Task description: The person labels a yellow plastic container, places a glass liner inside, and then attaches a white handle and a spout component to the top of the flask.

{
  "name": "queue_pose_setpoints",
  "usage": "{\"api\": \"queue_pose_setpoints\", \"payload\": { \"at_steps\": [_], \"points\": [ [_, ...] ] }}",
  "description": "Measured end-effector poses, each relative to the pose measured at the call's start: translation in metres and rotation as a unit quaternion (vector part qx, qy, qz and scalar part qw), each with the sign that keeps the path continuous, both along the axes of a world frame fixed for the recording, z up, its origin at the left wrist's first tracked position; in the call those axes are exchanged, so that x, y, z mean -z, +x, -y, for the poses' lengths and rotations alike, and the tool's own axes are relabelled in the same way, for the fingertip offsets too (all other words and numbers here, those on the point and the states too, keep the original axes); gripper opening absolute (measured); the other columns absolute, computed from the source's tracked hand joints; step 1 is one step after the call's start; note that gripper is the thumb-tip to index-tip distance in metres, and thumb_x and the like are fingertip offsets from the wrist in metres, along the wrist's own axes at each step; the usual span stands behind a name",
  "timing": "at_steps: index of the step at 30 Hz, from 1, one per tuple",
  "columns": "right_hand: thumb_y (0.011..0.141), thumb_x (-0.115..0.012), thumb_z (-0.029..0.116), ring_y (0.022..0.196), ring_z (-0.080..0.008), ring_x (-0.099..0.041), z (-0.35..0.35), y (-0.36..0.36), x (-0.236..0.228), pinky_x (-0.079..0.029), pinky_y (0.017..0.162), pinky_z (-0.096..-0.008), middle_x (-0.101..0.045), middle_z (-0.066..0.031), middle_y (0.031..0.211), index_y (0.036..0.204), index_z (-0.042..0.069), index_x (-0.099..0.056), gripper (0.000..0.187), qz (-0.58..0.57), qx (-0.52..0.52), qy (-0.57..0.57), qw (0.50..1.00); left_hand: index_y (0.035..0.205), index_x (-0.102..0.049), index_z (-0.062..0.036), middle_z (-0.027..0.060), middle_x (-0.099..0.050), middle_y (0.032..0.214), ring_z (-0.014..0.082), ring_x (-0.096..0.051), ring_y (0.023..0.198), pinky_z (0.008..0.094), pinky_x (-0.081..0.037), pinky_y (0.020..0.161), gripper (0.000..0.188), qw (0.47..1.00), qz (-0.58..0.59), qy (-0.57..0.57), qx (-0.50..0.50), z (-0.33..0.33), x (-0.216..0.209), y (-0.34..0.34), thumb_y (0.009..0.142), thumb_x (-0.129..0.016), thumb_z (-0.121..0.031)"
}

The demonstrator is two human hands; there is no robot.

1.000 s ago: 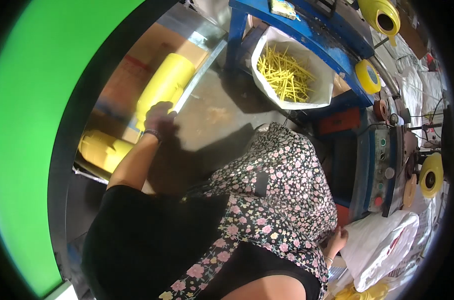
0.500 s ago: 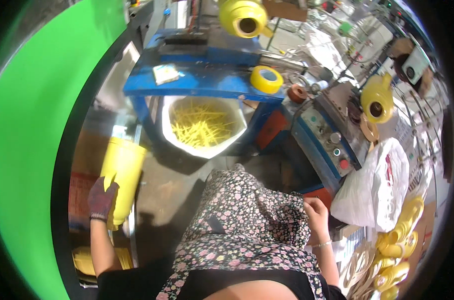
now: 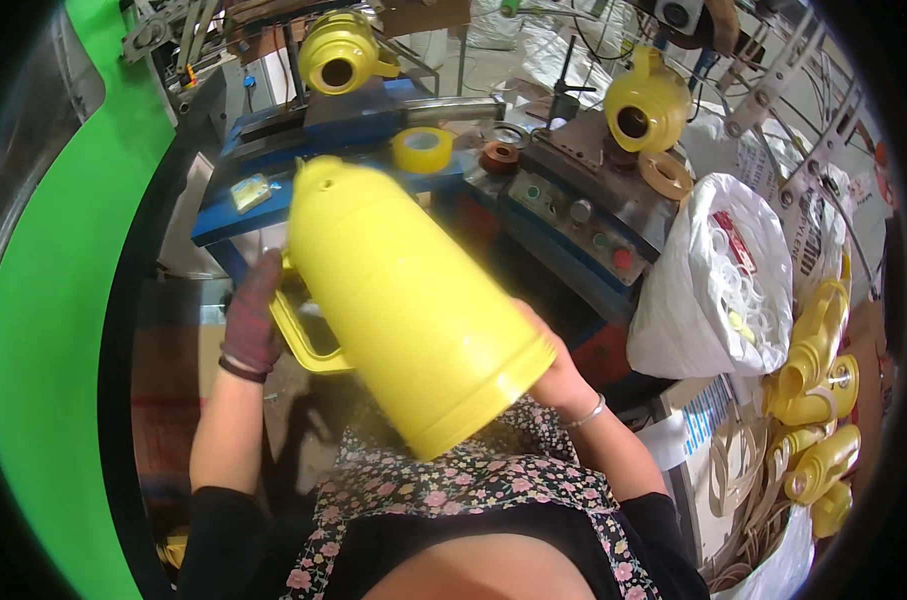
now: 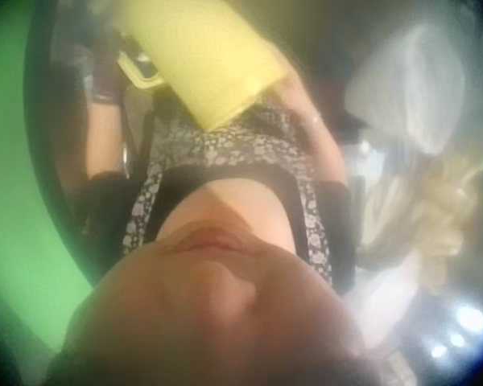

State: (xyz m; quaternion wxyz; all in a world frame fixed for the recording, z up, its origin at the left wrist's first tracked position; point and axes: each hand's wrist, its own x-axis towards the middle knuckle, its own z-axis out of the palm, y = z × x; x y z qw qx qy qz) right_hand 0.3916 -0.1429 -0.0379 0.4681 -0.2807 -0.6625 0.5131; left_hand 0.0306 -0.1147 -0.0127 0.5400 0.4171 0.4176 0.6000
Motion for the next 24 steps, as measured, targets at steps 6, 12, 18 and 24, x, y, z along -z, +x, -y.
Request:
{"api": "queue_pose_setpoints", "payload": {
  "at_steps": [6, 12, 18, 24],
  "points": [
    [0.067, -0.083, 0.028, 0.131, -0.0409, -0.041, -0.005, 0.044, -0.019, -0.036, 0.107, -0.0475, -0.041, -0.0236, 0.142, 0.137, 0.007, -0.046, 0.083, 0.369, 0.029, 0.302, 0.879, 0.109, -0.062, -0.0053, 0.0040, -0.064, 0.085, 0.0124, -0.060, 0.066, 0.0230, -0.047, 0.056, 0.032, 0.983, 0.034, 0.089, 0.155, -0.027, -0.048, -0.012, 0.086, -0.069, -0.027],
    [0.070, -0.078, 0.049, 0.108, -0.0323, -0.052, 0.002, 0.006, -0.098, -0.044, 0.090, -0.0436, -0.055, -0.0156, 0.119, 0.109, 0.007, -0.063, 0.059, 0.217, 0.157, 0.439, 0.858, 0.094, -0.067, -0.0038, 0.0050, -0.064, 0.090, 0.0168, -0.062, 0.079, 0.0285, -0.049, 0.068, 0.032, 0.900, -0.350, 0.031, 0.257, -0.004, -0.121, 0.045, 0.068, -0.079, -0.018],
    [0.074, -0.075, 0.041, 0.077, -0.0307, -0.059, 0.007, -0.018, -0.082, -0.046, 0.071, -0.0401, -0.061, -0.0094, 0.088, 0.081, 0.009, -0.064, 0.035, 0.149, 0.027, 0.449, 0.880, 0.091, -0.071, -0.0039, 0.0077, -0.067, 0.086, 0.0220, -0.064, 0.084, 0.0335, -0.049, 0.076, 0.046, 0.874, -0.330, 0.065, 0.352, -0.020, -0.076, 0.040, 0.054, -0.087, -0.025],
    [0.081, -0.070, 0.038, 0.080, -0.0321, -0.060, 0.015, -0.009, -0.062, -0.047, 0.078, -0.0429, -0.062, -0.0123, 0.085, 0.076, 0.007, -0.063, 0.033, 0.248, -0.004, 0.409, 0.878, 0.089, -0.071, -0.0057, 0.0082, -0.066, 0.086, 0.0227, -0.064, 0.082, 0.0345, -0.050, 0.075, 0.035, 0.817, -0.434, 0.184, 0.333, -0.019, -0.062, 0.056, 0.058, -0.082, -0.019]
  ]
}}
